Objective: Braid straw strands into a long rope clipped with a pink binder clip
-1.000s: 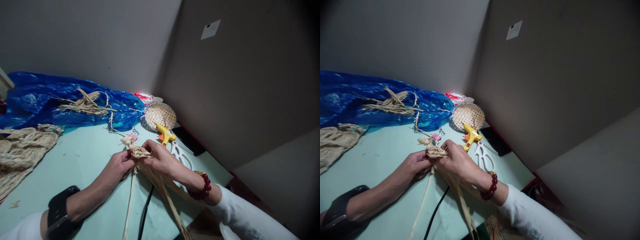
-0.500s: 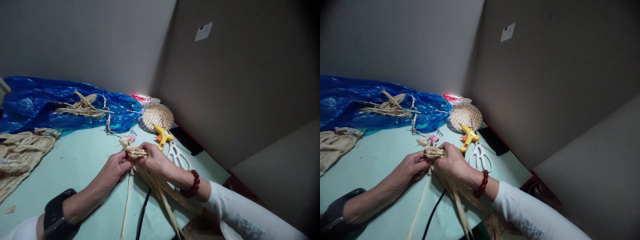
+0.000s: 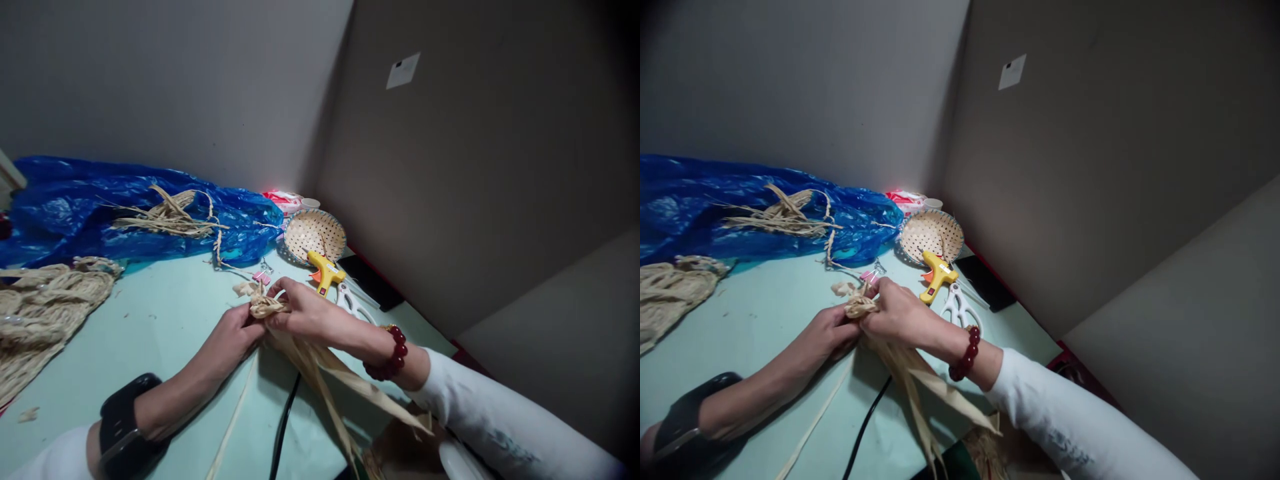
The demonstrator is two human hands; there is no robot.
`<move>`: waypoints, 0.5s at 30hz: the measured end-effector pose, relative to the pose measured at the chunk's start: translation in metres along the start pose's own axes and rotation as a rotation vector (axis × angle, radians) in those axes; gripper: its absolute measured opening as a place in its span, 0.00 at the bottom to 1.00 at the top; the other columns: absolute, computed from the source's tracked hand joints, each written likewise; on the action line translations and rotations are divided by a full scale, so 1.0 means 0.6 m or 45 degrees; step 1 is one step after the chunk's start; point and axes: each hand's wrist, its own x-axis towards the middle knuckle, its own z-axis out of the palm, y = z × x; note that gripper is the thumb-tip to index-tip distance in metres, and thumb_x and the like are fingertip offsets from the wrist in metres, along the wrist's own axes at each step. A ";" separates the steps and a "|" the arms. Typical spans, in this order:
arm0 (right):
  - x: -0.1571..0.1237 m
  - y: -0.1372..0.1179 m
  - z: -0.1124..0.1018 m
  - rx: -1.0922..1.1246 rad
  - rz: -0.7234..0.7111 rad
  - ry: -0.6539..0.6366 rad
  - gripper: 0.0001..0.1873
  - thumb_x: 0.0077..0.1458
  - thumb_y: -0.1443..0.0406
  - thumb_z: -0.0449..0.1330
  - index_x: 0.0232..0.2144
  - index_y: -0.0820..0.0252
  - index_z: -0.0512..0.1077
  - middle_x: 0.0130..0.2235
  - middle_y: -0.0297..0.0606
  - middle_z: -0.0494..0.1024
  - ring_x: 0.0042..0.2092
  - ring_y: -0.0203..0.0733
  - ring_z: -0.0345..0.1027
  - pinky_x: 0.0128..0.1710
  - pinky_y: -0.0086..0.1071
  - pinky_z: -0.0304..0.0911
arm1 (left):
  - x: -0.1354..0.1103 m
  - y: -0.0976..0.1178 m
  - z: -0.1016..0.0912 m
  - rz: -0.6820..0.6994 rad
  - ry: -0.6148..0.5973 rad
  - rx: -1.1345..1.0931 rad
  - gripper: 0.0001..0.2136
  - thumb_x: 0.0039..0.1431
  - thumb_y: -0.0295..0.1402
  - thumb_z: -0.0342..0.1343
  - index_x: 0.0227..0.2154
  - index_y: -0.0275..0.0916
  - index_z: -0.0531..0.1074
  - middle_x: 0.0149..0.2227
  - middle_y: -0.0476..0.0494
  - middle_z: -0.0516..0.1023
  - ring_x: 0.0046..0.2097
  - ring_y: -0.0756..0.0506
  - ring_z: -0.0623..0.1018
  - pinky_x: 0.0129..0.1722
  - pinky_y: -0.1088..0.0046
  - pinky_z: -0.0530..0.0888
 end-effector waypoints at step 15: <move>0.025 -0.013 -0.076 -0.049 -0.115 0.264 0.10 0.52 0.69 0.57 0.19 0.62 0.68 0.20 0.28 0.63 0.23 0.31 0.54 0.24 0.27 0.48 | -0.001 -0.009 -0.013 -0.040 -0.050 0.093 0.07 0.50 0.35 0.55 0.22 0.39 0.66 0.19 0.59 0.56 0.21 0.53 0.53 0.19 0.77 0.49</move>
